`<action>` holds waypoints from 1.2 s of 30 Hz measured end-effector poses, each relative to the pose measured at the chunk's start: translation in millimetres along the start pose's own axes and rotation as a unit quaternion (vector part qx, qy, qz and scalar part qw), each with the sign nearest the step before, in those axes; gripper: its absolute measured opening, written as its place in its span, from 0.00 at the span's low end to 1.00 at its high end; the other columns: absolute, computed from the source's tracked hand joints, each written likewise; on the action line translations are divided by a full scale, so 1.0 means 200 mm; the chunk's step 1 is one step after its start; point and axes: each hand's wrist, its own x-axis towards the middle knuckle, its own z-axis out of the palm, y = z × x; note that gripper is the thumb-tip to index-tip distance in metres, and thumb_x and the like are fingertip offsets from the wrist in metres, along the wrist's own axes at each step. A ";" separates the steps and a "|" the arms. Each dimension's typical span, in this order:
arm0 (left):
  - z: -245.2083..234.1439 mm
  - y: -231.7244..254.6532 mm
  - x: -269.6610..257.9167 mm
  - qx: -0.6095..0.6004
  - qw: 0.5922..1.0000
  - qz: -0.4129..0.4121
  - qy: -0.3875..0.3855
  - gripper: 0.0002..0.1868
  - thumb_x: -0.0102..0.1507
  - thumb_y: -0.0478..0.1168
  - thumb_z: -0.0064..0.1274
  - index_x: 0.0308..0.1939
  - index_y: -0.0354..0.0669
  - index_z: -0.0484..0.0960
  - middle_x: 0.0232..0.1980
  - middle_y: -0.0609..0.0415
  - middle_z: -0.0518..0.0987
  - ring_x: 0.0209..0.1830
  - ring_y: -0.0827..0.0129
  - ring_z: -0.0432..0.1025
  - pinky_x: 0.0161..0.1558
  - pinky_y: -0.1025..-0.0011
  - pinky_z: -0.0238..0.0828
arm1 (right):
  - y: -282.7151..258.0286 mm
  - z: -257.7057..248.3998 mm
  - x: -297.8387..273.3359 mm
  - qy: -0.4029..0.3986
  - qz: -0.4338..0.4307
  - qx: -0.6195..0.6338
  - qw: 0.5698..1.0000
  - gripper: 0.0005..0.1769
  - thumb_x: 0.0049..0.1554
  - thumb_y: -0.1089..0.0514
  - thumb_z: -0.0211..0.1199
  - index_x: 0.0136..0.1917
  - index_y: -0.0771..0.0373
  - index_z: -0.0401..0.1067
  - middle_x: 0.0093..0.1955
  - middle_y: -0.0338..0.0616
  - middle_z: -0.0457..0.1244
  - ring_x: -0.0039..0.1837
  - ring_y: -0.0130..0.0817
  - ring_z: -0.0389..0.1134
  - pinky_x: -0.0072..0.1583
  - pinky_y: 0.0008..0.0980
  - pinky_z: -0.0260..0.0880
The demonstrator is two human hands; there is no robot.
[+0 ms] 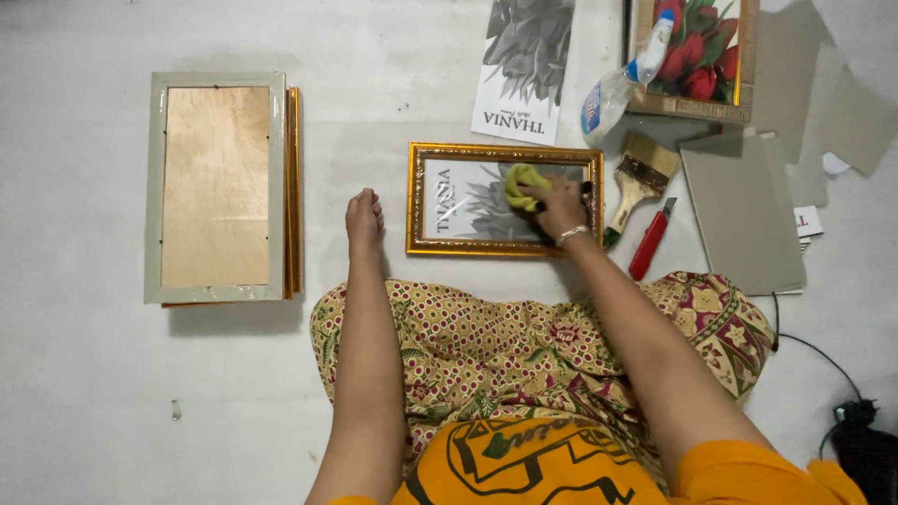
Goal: Clean the glass of a picture frame and assemble the artwork and backing inside.
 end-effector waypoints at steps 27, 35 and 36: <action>0.00 -0.04 0.05 -0.013 0.999 -0.031 0.000 0.18 0.68 0.52 0.50 0.53 0.43 0.76 0.38 0.63 0.72 0.34 0.81 0.67 0.29 0.86 0.62 | -0.01 0.15 0.18 0.068 0.211 0.005 0.975 0.31 0.60 0.54 0.59 0.73 0.26 0.63 0.81 0.31 0.41 0.73 0.58 0.48 0.59 0.61 0.71; -0.02 -0.11 0.16 -0.003 0.999 -0.043 0.004 0.17 0.66 0.53 0.53 0.51 0.47 0.79 0.38 0.62 0.76 0.33 0.79 0.71 0.27 0.86 0.66 | -0.74 0.22 0.40 0.000 -0.153 -0.028 0.988 0.36 0.49 0.57 0.70 0.67 0.28 0.67 0.79 0.27 0.46 0.73 0.56 0.51 0.60 0.49 0.73; -0.03 -0.12 0.16 -0.004 0.999 -0.042 0.006 0.17 0.66 0.53 0.53 0.51 0.47 0.79 0.38 0.62 0.76 0.33 0.79 0.71 0.27 0.86 0.66 | -0.73 0.21 0.46 0.000 -0.155 -0.028 0.987 0.36 0.49 0.57 0.70 0.67 0.28 0.67 0.79 0.27 0.46 0.73 0.56 0.51 0.60 0.49 0.73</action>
